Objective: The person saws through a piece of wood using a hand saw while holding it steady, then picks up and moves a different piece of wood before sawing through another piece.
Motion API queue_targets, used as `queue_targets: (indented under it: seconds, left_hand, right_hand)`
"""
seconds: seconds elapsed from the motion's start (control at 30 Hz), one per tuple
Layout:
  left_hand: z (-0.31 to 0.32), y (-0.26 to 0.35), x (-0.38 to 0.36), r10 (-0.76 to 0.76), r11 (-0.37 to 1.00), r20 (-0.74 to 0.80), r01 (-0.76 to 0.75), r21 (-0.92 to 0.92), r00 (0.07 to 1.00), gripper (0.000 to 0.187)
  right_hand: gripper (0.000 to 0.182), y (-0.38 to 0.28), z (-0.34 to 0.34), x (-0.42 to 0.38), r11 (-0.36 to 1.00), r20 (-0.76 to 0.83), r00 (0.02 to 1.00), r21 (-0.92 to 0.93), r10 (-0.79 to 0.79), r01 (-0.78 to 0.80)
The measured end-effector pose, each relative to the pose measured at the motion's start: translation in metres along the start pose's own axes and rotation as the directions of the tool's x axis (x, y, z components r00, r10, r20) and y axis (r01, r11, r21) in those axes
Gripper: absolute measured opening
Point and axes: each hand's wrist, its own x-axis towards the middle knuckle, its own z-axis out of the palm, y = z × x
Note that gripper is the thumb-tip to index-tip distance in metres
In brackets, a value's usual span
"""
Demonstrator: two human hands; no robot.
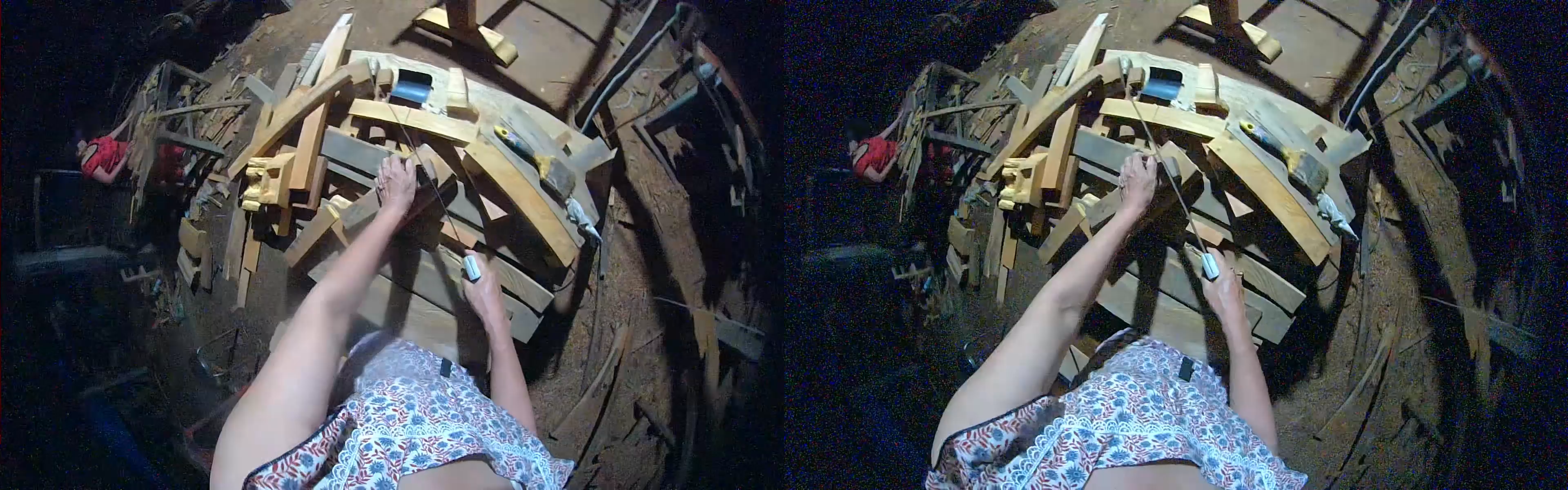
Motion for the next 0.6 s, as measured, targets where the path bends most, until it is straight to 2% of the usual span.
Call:
queue_targets:
  seconds: [0.03, 0.1, 0.13, 0.17, 0.23, 0.27, 0.43, 0.53, 0.57, 0.6]
  left_hand:
    - [-0.007, -0.004, -0.003, -0.01, 1.0, -0.011, 0.01, -0.002, 1.0, 0.034]
    - [-0.027, -0.016, 0.001, 0.165, 0.986, 0.107, -0.165, -0.003, 0.981, 0.048]
    - [-0.042, -0.019, -0.002, 0.167, 0.983, 0.211, -0.178, 0.033, 0.963, 0.073]
    - [-0.051, -0.022, -0.003, 0.164, 0.984, 0.209, -0.175, 0.031, 0.964, 0.073]
    - [-0.059, -0.027, -0.008, 0.114, 0.946, 0.474, -0.241, 0.217, 0.873, 0.091]
    - [-0.057, -0.03, -0.005, 0.023, 0.964, 0.562, -0.168, 0.207, 0.827, 0.103]
    - [-0.052, -0.026, -0.019, 0.037, 0.971, 0.503, -0.15, 0.186, 0.864, 0.111]
    - [-0.051, -0.021, -0.022, 0.037, 0.938, 0.479, -0.196, 0.287, 0.877, 0.112]
    - [-0.05, -0.021, -0.024, 0.04, 0.938, 0.478, -0.198, 0.284, 0.877, 0.112]
    - [-0.049, -0.021, -0.025, 0.032, 0.941, 0.501, -0.195, 0.277, 0.865, 0.111]
  right_hand:
    - [0.048, 0.001, 0.001, -0.004, 1.0, 0.008, 1.0, -0.005, -0.011, 0.011]
    - [0.048, -0.004, 0.001, -0.003, 1.0, 0.015, 0.999, 0.004, 0.03, -0.03]
    - [0.047, -0.009, -0.002, -0.003, 0.995, 0.053, 0.993, -0.001, 0.104, -0.104]
    - [0.047, -0.01, -0.001, -0.001, 0.995, 0.055, 0.993, -0.005, 0.101, -0.101]
    - [0.048, -0.008, -0.004, 0.0, 0.984, 0.091, 0.983, -0.092, 0.159, -0.15]
    - [0.051, -0.01, -0.009, 0.001, 0.984, 0.105, 0.98, -0.073, 0.168, -0.161]
    - [0.055, -0.015, -0.019, 0.005, 0.984, 0.131, 0.98, -0.117, 0.148, -0.133]
    - [0.058, -0.015, -0.023, 0.006, 0.989, 0.099, 0.993, -0.135, 0.069, -0.055]
    - [0.058, -0.017, -0.025, 0.004, 0.989, 0.096, 0.993, -0.136, 0.068, -0.055]
    - [0.057, -0.027, -0.028, 0.003, 0.979, 0.115, 0.983, -0.165, 0.14, -0.12]
